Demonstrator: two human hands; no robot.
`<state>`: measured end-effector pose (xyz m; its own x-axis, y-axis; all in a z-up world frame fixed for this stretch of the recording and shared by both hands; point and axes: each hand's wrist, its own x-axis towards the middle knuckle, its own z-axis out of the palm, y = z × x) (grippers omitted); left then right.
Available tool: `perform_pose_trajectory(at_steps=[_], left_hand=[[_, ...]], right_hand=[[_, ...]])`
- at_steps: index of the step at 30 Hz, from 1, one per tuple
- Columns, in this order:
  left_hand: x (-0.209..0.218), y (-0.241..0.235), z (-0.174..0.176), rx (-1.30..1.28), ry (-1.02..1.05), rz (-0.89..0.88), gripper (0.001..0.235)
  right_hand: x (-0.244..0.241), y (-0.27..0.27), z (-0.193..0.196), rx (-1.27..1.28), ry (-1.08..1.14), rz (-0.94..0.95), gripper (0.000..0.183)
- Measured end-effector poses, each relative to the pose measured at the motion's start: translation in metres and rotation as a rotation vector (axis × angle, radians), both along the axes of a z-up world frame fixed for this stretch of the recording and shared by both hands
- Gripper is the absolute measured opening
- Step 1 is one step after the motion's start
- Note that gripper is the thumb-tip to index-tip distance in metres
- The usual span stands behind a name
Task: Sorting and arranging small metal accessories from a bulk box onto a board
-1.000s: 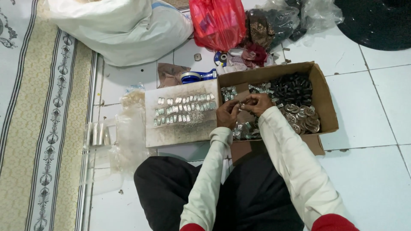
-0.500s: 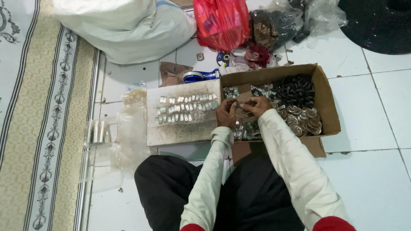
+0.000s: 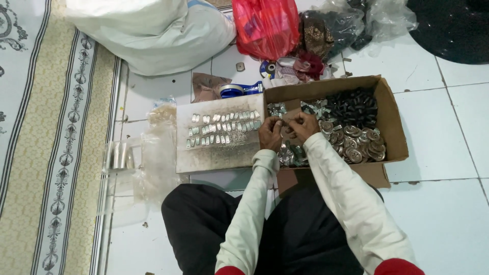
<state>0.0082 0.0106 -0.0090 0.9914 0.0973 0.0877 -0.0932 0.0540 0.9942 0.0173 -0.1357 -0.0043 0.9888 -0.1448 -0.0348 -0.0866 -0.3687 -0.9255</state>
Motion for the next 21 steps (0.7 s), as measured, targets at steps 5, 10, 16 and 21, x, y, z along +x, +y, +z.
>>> perform_pose_trajectory(at_steps=[5,10,16,21], left_hand=[[-0.006,0.003,0.014,0.052,0.0,-0.019,0.01],[-0.001,0.005,0.003,0.096,-0.044,-0.04,0.011],[0.001,0.0,0.0,0.078,-0.009,-0.02,0.011],[-0.002,0.003,0.006,0.071,0.041,-0.008,0.012]], right_hand=[[-0.012,0.001,0.045,0.218,0.058,0.152,0.012],[0.008,-0.005,-0.007,0.366,0.096,0.139,0.02],[-0.009,0.005,0.035,-0.189,-0.294,0.216,0.015],[0.005,0.011,-0.008,-0.034,0.04,0.023,0.033]])
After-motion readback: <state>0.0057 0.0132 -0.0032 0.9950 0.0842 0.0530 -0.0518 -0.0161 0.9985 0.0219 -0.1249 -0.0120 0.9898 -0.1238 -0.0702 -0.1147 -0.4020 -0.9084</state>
